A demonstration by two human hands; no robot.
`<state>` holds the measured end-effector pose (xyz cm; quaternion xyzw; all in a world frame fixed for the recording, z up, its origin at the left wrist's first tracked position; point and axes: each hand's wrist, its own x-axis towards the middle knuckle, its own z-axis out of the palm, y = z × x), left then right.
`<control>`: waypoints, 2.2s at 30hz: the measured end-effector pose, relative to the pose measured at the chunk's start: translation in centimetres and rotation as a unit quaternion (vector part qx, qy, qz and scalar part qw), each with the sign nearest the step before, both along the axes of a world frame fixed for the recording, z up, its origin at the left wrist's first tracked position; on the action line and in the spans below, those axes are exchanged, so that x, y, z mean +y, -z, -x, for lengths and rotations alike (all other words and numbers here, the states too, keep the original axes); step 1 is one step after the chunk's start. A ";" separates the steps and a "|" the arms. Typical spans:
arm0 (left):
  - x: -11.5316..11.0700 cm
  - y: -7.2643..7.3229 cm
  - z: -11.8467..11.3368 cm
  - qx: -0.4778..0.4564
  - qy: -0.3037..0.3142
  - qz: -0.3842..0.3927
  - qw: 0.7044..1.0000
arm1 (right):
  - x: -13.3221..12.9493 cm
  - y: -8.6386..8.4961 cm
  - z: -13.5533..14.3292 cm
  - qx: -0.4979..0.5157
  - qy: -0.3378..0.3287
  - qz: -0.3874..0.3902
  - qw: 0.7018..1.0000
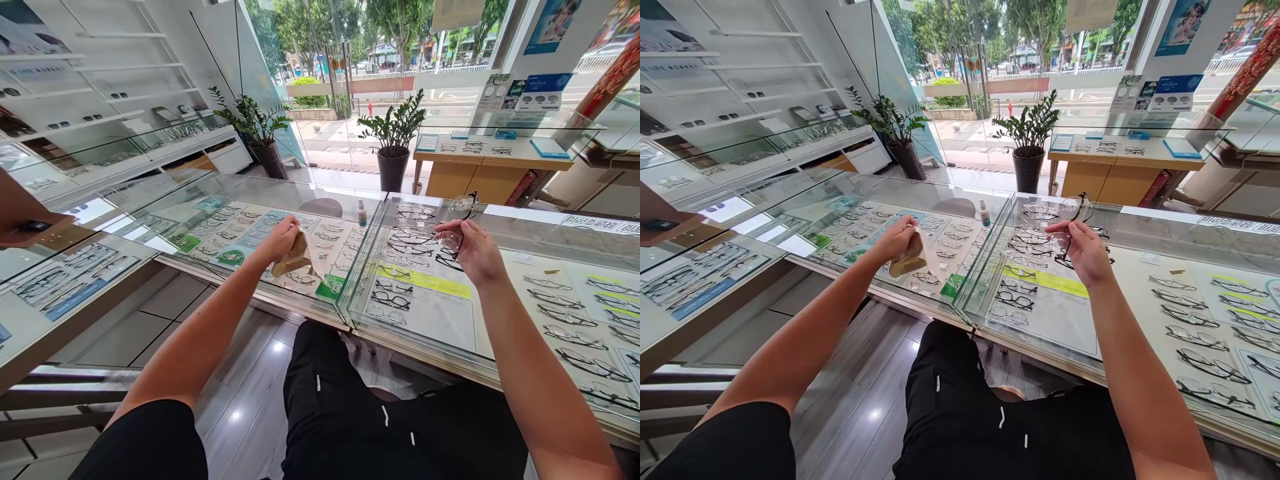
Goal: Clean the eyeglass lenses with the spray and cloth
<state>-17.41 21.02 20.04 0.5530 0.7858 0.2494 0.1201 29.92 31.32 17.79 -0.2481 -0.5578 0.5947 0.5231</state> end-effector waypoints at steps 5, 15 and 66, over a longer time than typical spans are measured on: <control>-0.2 -3.4 -2.7 -0.098 0.097 -0.019 0.990 | -0.2 -0.2 0.1 0.001 -0.005 0.006 1.000; -2.3 -11.1 -12.9 -0.098 0.204 -0.039 0.973 | -0.3 -0.4 -0.1 0.000 -0.002 -0.001 1.000; -1.9 1.0 -14.8 0.160 0.404 0.073 0.898 | -0.4 -1.2 -1.1 0.042 -0.111 0.008 0.993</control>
